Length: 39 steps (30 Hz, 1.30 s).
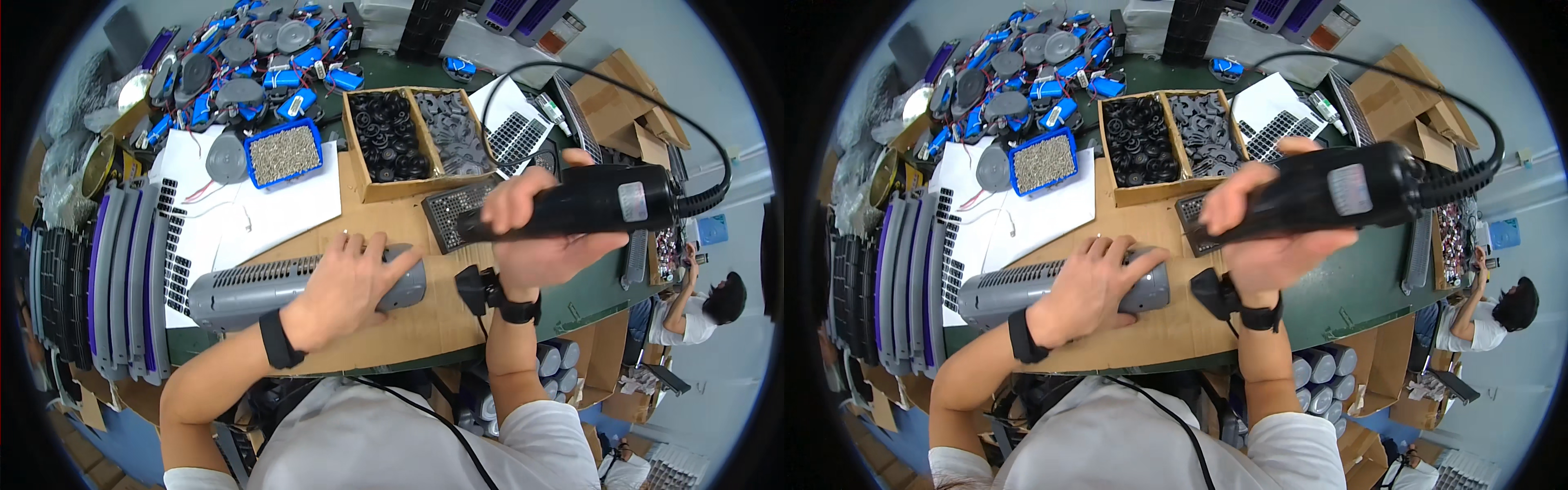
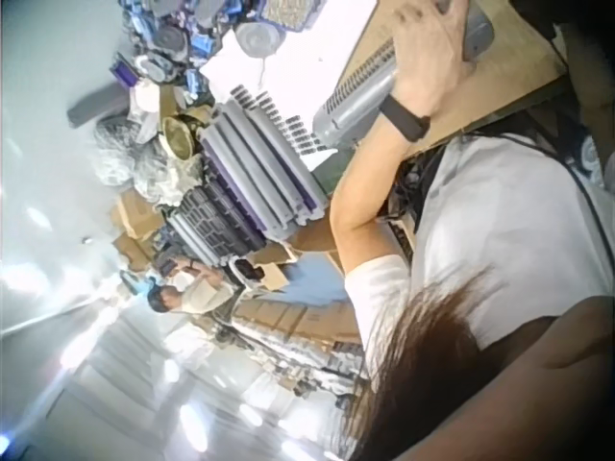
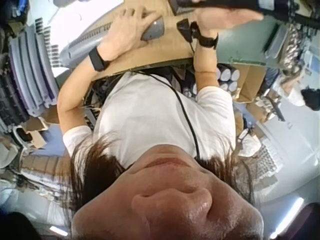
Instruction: The person assembles a grey and purple electronic device, likely a portable fan, by inserting a blue battery pack into the base and securing it with a power drill. They then attach a purple filter grille to the front, connect internal wiring, and fasten the rear casing with screws. The process is repeated for a second unit.
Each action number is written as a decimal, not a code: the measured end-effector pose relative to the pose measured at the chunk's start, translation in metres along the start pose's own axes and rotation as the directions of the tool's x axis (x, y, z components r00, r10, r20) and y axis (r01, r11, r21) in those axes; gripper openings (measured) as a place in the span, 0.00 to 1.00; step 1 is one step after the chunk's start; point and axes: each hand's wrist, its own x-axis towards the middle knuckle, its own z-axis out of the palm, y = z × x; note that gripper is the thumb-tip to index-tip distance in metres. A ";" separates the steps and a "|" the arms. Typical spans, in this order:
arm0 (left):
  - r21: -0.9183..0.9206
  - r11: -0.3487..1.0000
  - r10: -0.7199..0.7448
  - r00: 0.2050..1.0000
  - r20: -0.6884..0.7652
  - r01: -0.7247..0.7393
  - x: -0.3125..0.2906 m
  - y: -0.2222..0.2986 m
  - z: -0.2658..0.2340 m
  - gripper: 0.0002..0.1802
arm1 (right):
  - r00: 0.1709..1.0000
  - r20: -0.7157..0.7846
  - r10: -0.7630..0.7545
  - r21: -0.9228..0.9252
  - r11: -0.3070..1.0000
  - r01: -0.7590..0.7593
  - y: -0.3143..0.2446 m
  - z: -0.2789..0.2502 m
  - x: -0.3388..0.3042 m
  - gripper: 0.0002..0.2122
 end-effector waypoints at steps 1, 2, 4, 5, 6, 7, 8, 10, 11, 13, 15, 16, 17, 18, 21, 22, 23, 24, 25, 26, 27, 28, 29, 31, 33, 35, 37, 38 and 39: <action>0.009 1.000 -0.021 0.998 0.052 0.020 0.000 0.001 -0.002 0.52 | 0.994 -0.096 -0.054 0.020 0.998 0.056 0.001 -0.014 0.003 0.45; 0.015 0.999 -0.046 0.993 0.107 0.045 -0.002 0.001 -0.003 0.54 | 0.988 -0.150 -0.038 -0.053 0.998 0.030 0.005 -0.028 0.005 0.43; -0.024 0.995 -0.086 0.977 0.194 0.093 0.001 -0.003 -0.005 0.55 | 0.968 -0.251 -0.002 -0.144 0.989 -0.035 0.017 -0.045 0.007 0.39; -0.024 0.994 -0.099 0.972 0.211 0.107 0.000 -0.002 -0.009 0.54 | 0.960 -0.280 0.011 -0.164 0.985 -0.059 0.022 -0.047 0.004 0.37; -0.024 0.992 -0.113 0.967 0.227 0.122 -0.002 0.000 -0.016 0.54 | 0.960 -0.278 0.030 -0.158 0.985 -0.076 0.026 -0.051 0.000 0.37; -0.021 0.991 -0.126 0.962 0.242 0.136 -0.003 0.001 -0.024 0.53 | 0.960 -0.275 0.046 -0.151 0.984 -0.091 0.030 -0.055 -0.001 0.37; -0.114 0.980 -0.130 0.955 0.266 0.165 -0.005 0.004 -0.036 0.54 | 0.958 -0.283 0.040 -0.147 0.985 -0.084 0.032 -0.058 -0.003 0.37; -0.293 0.928 -0.133 0.938 0.319 0.231 -0.013 0.013 -0.065 0.54 | 0.954 -0.298 0.029 -0.141 0.987 -0.074 0.037 -0.062 -0.004 0.36; -0.415 0.885 -0.088 0.950 0.299 0.213 -0.015 0.014 -0.074 0.54 | 0.949 -0.312 0.046 -0.103 0.991 -0.082 0.041 -0.064 -0.003 0.36; -0.633 0.756 -0.021 0.972 0.233 0.168 -0.025 0.014 -0.087 0.54 | 0.953 -0.301 0.028 -0.223 0.970 -0.099 0.043 -0.065 -0.001 0.36; -0.677 0.707 -0.034 0.966 0.257 0.205 -0.036 0.016 -0.089 0.54 | 0.964 -0.263 0.028 -0.246 0.965 -0.095 0.049 -0.072 -0.003 0.35; -0.692 0.691 -0.039 0.967 0.251 0.208 -0.043 0.016 -0.085 0.54 | 0.966 -0.257 0.028 -0.256 0.962 -0.096 0.050 -0.073 -0.003 0.35; -0.707 0.675 -0.043 0.968 0.247 0.211 -0.048 0.017 -0.082 0.54 | 0.967 -0.253 0.028 -0.266 0.959 -0.097 0.052 -0.073 -0.004 0.35; -0.711 0.654 -0.061 0.955 0.291 0.258 -0.052 0.019 -0.082 0.55 | 0.966 -0.258 0.028 -0.271 0.957 -0.101 0.052 -0.073 -0.003 0.36; -0.718 0.586 -0.164 0.923 0.348 0.375 -0.063 0.020 -0.067 0.56 | 0.964 -0.264 0.032 -0.303 0.946 -0.114 0.052 -0.070 -0.002 0.37; -0.733 0.561 -0.174 0.921 0.349 0.384 -0.067 0.020 -0.062 0.56 | 0.961 -0.272 0.041 -0.286 0.950 -0.122 0.057 -0.074 -0.002 0.37; -0.747 0.536 -0.184 0.918 0.350 0.392 -0.070 0.019 -0.057 0.56 | 0.969 -0.243 0.047 -0.304 0.945 -0.122 0.057 -0.076 -0.002 0.37; -0.761 0.511 -0.193 0.916 0.352 0.400 -0.072 0.019 -0.054 0.56 | 0.975 -0.214 0.052 -0.323 0.939 -0.121 0.055 -0.077 -0.002 0.37; -0.755 0.520 -0.201 0.917 0.346 0.399 -0.074 0.020 -0.052 0.56 | 0.981 -0.184 0.060 -0.340 0.932 -0.121 0.055 -0.077 -0.002 0.37; -0.750 0.529 -0.208 0.917 0.340 0.398 -0.075 0.021 -0.051 0.56 | 0.983 -0.178 0.050 -0.355 0.928 -0.111 0.055 -0.074 -0.001 0.36; -0.744 0.538 -0.215 0.918 0.333 0.396 -0.075 0.021 -0.050 0.57 | 0.984 -0.172 0.039 -0.369 0.924 -0.102 0.054 -0.071 -0.001 0.36; -0.734 0.562 -0.209 0.924 0.321 0.382 -0.075 0.022 -0.050 0.56 | 0.986 -0.166 0.030 -0.385 0.918 -0.093 0.053 -0.068 -0.001 0.36; -0.722 0.586 -0.202 0.930 0.308 0.367 -0.076 0.022 -0.050 0.55 | 0.985 -0.168 0.031 -0.387 0.917 -0.095 0.053 -0.068 -0.002 0.36; -0.708 0.610 -0.194 0.933 0.302 0.356 -0.076 0.023 -0.050 0.54 | 0.985 -0.170 0.033 -0.389 0.916 -0.098 0.054 -0.069 -0.002 0.37; -0.704 0.610 -0.192 0.930 0.315 0.364 -0.075 0.023 -0.049 0.55 | 0.983 -0.186 -0.004 -0.316 0.947 -0.056 0.055 -0.070 -0.001 0.35; -0.705 0.611 -0.191 0.931 0.311 0.360 -0.076 0.023 -0.047 0.55 | 0.981 -0.195 -0.001 -0.301 0.952 -0.059 0.055 -0.071 -0.001 0.35; -0.703 0.614 -0.191 0.932 0.308 0.358 -0.076 0.023 -0.046 0.55 | 0.979 -0.198 0.042 -0.342 0.933 -0.109 0.052 -0.071 -0.001 0.38; -0.701 0.616 -0.193 0.932 0.306 0.358 -0.076 0.023 -0.046 0.55 | 0.978 -0.205 0.029 -0.329 0.940 -0.096 0.049 -0.070 -0.001 0.38; -0.700 0.618 -0.195 0.932 0.305 0.358 -0.077 0.023 -0.046 0.55 | 0.977 -0.211 0.016 -0.315 0.945 -0.083 0.044 -0.068 -0.001 0.38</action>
